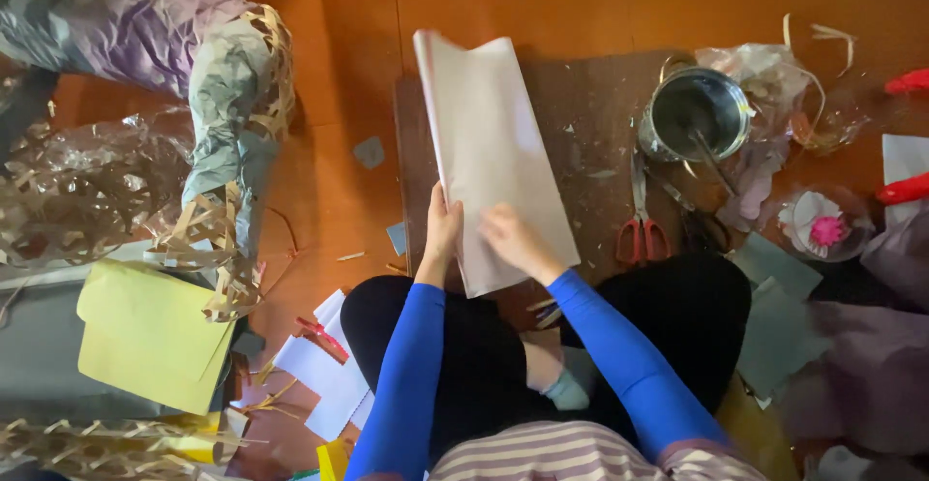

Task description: Cutting paper strips and wrapping them around the legs of a paper-mache sculpture

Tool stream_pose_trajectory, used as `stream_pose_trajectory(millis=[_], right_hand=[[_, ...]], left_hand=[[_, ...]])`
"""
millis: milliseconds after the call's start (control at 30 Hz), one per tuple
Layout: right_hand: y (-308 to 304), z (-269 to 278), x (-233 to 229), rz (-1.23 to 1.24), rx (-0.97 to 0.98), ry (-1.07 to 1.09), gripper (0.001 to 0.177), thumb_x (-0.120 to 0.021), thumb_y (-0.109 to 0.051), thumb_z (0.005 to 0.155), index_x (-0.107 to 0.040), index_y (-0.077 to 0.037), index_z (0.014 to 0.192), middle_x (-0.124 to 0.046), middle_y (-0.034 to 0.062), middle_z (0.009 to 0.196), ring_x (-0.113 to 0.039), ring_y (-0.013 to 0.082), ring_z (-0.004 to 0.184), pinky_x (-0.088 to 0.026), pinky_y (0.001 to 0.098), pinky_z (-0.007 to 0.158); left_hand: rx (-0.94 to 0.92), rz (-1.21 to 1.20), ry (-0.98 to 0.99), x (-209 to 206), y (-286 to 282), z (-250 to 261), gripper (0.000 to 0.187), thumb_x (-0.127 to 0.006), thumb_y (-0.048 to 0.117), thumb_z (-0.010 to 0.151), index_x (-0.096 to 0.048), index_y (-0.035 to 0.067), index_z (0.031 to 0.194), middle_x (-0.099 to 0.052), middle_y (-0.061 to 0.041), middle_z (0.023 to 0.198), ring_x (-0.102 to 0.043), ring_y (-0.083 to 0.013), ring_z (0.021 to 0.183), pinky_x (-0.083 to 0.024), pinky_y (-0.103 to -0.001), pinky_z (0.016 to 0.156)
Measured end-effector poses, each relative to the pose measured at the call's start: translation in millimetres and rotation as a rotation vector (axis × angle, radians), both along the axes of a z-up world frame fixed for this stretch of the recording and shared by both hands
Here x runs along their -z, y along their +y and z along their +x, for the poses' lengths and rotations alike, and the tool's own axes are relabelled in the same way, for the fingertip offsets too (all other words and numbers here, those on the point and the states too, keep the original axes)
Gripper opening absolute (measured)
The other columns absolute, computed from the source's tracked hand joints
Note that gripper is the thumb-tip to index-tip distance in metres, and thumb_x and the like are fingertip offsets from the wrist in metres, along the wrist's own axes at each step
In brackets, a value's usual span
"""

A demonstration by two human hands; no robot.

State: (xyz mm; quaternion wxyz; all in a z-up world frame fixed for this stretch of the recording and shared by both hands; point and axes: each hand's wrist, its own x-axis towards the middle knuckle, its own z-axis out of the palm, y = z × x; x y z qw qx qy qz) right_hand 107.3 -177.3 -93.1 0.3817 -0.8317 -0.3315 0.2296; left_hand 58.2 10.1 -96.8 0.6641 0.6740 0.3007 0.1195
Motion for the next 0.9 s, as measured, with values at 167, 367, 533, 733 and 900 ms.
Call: stream_pose_trajectory(millis=[167, 367, 533, 733, 900], right_hand=[[-82.8, 73.2, -71.9, 0.211, 0.500, -0.037, 0.090, -0.073, -0.036, 0.110, -0.022, 0.005, 0.172, -0.028, 0.0423, 0.170, -0.031, 0.0538, 0.159, -0.028, 0.0621, 0.131], [-150.3, 121.5, -22.6, 0.813, 0.477, 0.794, 0.039, -0.084, -0.018, 0.091, -0.074, -0.010, 0.129, -0.078, 0.0065, 0.112, -0.075, 0.0240, 0.100, -0.060, 0.0411, 0.092], [-126.4, 78.2, -219.1, 0.616, 0.363, 0.313, 0.047, -0.091, -0.006, 0.085, -0.076, -0.010, 0.129, -0.078, 0.0066, 0.118, -0.070, 0.0181, 0.103, -0.058, 0.0394, 0.088], [-125.7, 55.9, -139.9, 0.524, 0.371, 0.123, 0.059, -0.094, -0.004, 0.084, -0.070, -0.004, 0.138, -0.074, 0.0154, 0.133, -0.065, 0.0304, 0.123, -0.050, 0.0570, 0.107], [-110.6, 36.8, -152.7, 0.447, 0.474, 0.100, 0.052, -0.090, 0.000, 0.086, -0.072, -0.004, 0.135, -0.075, 0.0127, 0.127, -0.067, 0.0245, 0.121, -0.053, 0.0556, 0.104]], left_hand=[[0.193, -0.430, -0.293, -87.9, 5.9, -25.8, 0.064, -0.066, 0.003, 0.101, -0.053, 0.016, 0.163, -0.072, -0.015, 0.134, -0.069, -0.0213, 0.113, -0.062, -0.044, 0.097], [0.425, -0.281, -0.193, -103.4, 19.1, -41.7, 0.045, -0.069, 0.003, 0.104, -0.070, 0.018, 0.146, -0.074, -0.001, 0.117, -0.063, -0.0118, 0.106, -0.058, -0.035, 0.098], [0.470, -0.074, -0.363, -157.9, 17.8, -39.5, 0.059, -0.064, -0.004, 0.105, -0.053, 0.011, 0.161, -0.067, -0.009, 0.137, -0.052, -0.0164, 0.122, -0.048, -0.048, 0.114], [0.333, 0.081, -0.346, -94.5, -5.7, -38.5, 0.031, -0.076, 0.011, 0.106, -0.060, 0.003, 0.131, -0.060, -0.012, 0.111, -0.054, -0.0224, 0.105, -0.049, -0.047, 0.094], [0.288, -0.027, -0.242, -69.0, 7.1, -37.8, 0.020, -0.071, 0.020, 0.111, -0.072, 0.011, 0.093, -0.056, 0.004, 0.076, -0.051, -0.0122, 0.072, -0.048, -0.027, 0.064]])
